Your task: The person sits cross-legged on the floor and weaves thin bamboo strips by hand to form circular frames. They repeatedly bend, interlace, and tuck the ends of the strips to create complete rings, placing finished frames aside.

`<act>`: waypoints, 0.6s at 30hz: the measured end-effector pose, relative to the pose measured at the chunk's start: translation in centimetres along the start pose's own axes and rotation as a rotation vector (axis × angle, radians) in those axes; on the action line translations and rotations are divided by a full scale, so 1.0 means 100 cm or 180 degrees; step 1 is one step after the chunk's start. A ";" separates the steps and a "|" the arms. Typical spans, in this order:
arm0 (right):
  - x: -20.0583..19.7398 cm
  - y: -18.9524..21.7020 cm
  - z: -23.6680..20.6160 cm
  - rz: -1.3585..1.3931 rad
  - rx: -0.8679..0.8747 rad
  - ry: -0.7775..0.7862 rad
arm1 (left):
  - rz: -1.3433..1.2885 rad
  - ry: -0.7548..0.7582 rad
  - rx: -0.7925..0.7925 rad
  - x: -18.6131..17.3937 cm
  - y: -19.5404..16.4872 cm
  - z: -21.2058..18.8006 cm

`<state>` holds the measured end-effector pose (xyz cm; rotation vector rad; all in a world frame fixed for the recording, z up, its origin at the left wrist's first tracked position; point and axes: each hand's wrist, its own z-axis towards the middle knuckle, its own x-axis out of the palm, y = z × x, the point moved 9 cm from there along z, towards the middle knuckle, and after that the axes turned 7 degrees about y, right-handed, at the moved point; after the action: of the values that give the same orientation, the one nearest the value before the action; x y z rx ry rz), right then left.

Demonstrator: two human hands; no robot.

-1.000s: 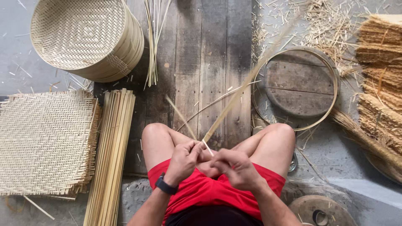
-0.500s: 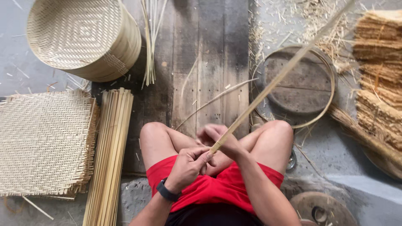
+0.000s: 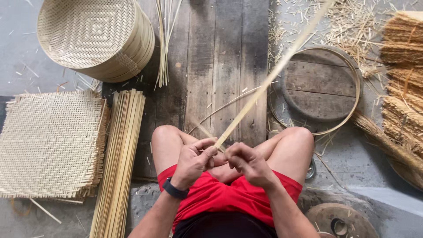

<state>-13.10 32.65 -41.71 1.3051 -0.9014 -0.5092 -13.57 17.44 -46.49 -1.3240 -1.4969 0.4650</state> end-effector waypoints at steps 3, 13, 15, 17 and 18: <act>-0.008 -0.018 0.003 0.1497 -0.0409 -0.0105 | 0.0235 -0.0083 0.0001 0.008 -0.013 -0.002; 0.001 -0.044 0.011 0.2034 0.0226 -0.0911 | 0.2210 -0.0650 0.1348 -0.002 -0.156 -0.003; 0.007 -0.045 0.007 0.1785 0.0350 -0.0768 | 0.2256 -0.0705 0.1767 0.014 -0.254 -0.035; 0.012 -0.049 0.005 0.1569 0.0425 -0.0585 | 0.3123 -0.0948 0.2288 0.040 -0.349 -0.077; 0.012 -0.050 0.005 0.1405 0.0396 -0.0525 | 0.3421 -0.1112 0.2588 0.049 -0.386 -0.100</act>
<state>-12.00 30.26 -46.18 1.1387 -1.3355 -0.2178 -23.12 6.35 -9.05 -1.2779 -0.5455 1.8339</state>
